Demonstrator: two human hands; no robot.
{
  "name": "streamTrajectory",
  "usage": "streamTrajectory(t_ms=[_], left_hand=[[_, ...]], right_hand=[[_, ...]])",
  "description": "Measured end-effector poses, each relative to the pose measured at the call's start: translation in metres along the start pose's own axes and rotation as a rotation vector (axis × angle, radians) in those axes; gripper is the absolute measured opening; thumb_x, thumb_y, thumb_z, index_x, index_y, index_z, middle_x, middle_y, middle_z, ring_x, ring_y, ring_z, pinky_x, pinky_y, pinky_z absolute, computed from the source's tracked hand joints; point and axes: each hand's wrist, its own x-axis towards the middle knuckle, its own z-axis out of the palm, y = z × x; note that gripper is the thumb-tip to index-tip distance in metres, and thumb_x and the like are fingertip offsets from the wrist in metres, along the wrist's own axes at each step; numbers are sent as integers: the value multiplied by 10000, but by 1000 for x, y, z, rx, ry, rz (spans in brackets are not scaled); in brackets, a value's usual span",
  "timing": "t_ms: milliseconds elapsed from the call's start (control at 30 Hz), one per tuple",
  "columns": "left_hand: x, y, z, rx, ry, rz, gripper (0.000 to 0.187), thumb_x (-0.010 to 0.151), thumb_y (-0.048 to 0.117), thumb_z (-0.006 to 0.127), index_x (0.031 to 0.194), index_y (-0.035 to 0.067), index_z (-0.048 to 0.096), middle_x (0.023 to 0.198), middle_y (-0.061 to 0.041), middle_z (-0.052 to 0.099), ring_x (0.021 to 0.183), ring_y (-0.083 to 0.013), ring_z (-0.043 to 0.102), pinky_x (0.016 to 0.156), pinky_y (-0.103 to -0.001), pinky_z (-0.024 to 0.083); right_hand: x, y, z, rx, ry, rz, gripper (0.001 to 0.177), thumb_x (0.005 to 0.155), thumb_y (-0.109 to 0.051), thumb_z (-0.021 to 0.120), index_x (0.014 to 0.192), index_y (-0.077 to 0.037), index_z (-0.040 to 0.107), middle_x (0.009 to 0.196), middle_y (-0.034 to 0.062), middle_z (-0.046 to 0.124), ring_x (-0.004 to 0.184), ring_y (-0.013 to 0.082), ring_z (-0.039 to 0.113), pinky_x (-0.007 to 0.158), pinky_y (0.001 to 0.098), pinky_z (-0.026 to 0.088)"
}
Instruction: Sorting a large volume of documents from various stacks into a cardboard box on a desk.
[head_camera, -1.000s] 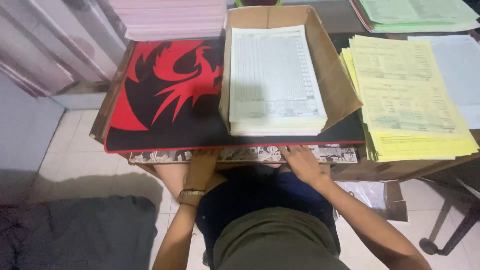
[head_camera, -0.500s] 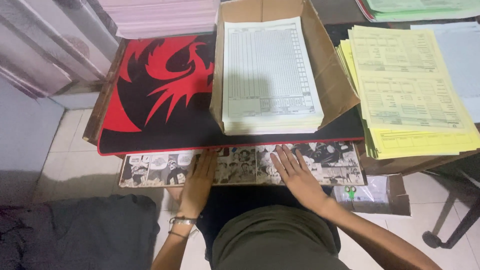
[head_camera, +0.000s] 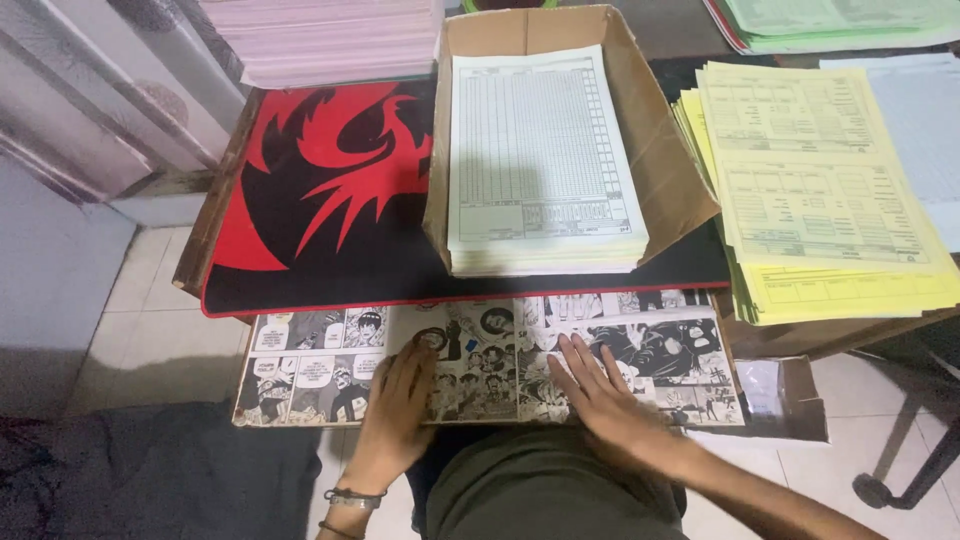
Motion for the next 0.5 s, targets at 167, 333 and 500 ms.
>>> streamTrajectory(t_ms=[167, 333, 500], left_hand=[[45, 10, -16, -216, -156, -32, 1086, 845, 813, 605, 1639, 171, 236, 1680, -144, 245, 1544, -356, 170, 1245, -533, 80], [102, 8, 3, -302, -19, 149, 784, 1004, 688, 439, 1499, 82, 489, 1482, -228, 523, 1395, -397, 481, 1167, -598, 294], [153, 3, -12, -328, -129, -51, 493, 1061, 516, 479, 955, 87, 699, 814, -106, 643, 733, -238, 636, 732, -375, 493]], right_hand=[[21, 21, -1, 282, 128, -346, 960, 982, -247, 737, 1642, -151, 45, 1713, 157, -55, 1574, 309, -100, 1223, 579, -100], [82, 18, 18, 117, 478, -480, 629, 984, -487, 616, 1421, -39, 553, 1511, 192, 502, 1481, 358, 362, 1223, 543, 176], [87, -16, -44, 202, 305, -343, 349, 1028, -300, 545, 1173, -8, 669, 1060, 200, 730, 1000, 411, 711, 871, 539, 538]])
